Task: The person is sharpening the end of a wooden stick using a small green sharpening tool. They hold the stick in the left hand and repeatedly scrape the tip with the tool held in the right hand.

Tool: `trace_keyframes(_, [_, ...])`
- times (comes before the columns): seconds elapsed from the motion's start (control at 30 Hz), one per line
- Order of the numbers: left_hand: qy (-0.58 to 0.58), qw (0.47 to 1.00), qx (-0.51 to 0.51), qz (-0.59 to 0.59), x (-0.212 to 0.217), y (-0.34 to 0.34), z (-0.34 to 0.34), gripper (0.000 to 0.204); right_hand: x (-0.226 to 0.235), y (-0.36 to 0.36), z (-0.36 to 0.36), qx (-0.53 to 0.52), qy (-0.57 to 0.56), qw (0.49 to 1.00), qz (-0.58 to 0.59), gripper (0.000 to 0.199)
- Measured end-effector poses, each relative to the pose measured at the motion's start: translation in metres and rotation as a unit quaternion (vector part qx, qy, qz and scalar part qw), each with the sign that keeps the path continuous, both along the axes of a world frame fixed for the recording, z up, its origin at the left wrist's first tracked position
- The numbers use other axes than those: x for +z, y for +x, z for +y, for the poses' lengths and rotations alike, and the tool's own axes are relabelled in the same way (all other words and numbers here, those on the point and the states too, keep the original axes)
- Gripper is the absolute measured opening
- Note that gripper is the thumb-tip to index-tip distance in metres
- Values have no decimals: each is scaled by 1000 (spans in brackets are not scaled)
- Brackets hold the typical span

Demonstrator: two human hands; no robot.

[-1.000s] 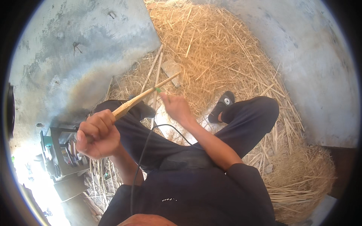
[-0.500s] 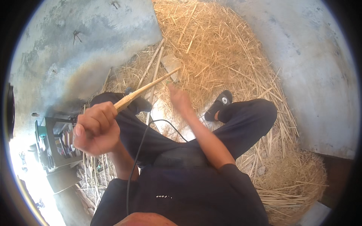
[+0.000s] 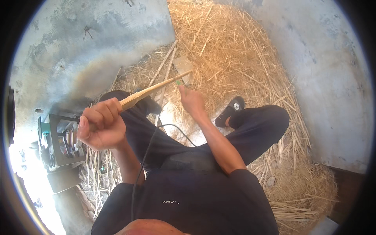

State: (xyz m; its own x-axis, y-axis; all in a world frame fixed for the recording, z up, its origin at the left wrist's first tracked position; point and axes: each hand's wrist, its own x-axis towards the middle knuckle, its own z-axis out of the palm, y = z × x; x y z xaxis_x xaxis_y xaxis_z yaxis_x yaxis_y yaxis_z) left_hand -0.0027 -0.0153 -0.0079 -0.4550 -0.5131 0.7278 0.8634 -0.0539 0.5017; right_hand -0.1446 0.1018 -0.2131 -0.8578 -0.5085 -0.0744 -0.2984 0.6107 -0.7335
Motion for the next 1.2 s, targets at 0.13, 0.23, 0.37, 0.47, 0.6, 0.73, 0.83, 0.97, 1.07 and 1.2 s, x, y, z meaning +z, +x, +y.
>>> trace_keyframes(0.13, [-67, 998, -12, -14, 1, -2, 9, 40, -12, -4, 0, 3, 1, 1000, 20, 71])
trace_keyframes(0.23, [-77, 997, -10, -12, 1, -1, 19, 41, -30, -17, 2, -117, 115, 986, 9, 77])
trace_keyframes(0.37, [-75, 997, -7, -7, 0, -2, 21, 41, -47, -32, 4, -49, 77, 983, -156, 73])
trace_keyframes(0.47, [-84, 996, -6, -5, 1, -3, 17, 41, -50, -28, 2, -56, 101, 986, -118, 64])
trace_keyframes(0.6, [-88, 996, -13, -9, 1, -4, 16, 40, -82, -31, -2, 4, 78, 997, 10, 54])
trace_keyframes(0.73, [-87, 996, -12, -21, 4, -4, 10, 40, -163, -64, 29, -56, 254, 957, -126, 47])
trace_keyframes(0.83, [-75, 997, -10, -7, 4, -5, 1, 40, -207, -77, 49, -82, 214, 957, -179, 53])
trace_keyframes(0.97, [-41, 999, -8, -13, 2, -7, -9, 40, -182, -53, 45, -132, 71, 987, -56, 60])
trace_keyframes(1.07, [-3, 1000, 2, -28, 4, -9, -17, 38, -123, -34, 20, -111, -135, 983, 57, 53])
trace_keyframes(1.2, [18, 999, 22, -46, 6, -13, -29, 39, -86, -34, -20, -17, -149, 988, 25, 53])
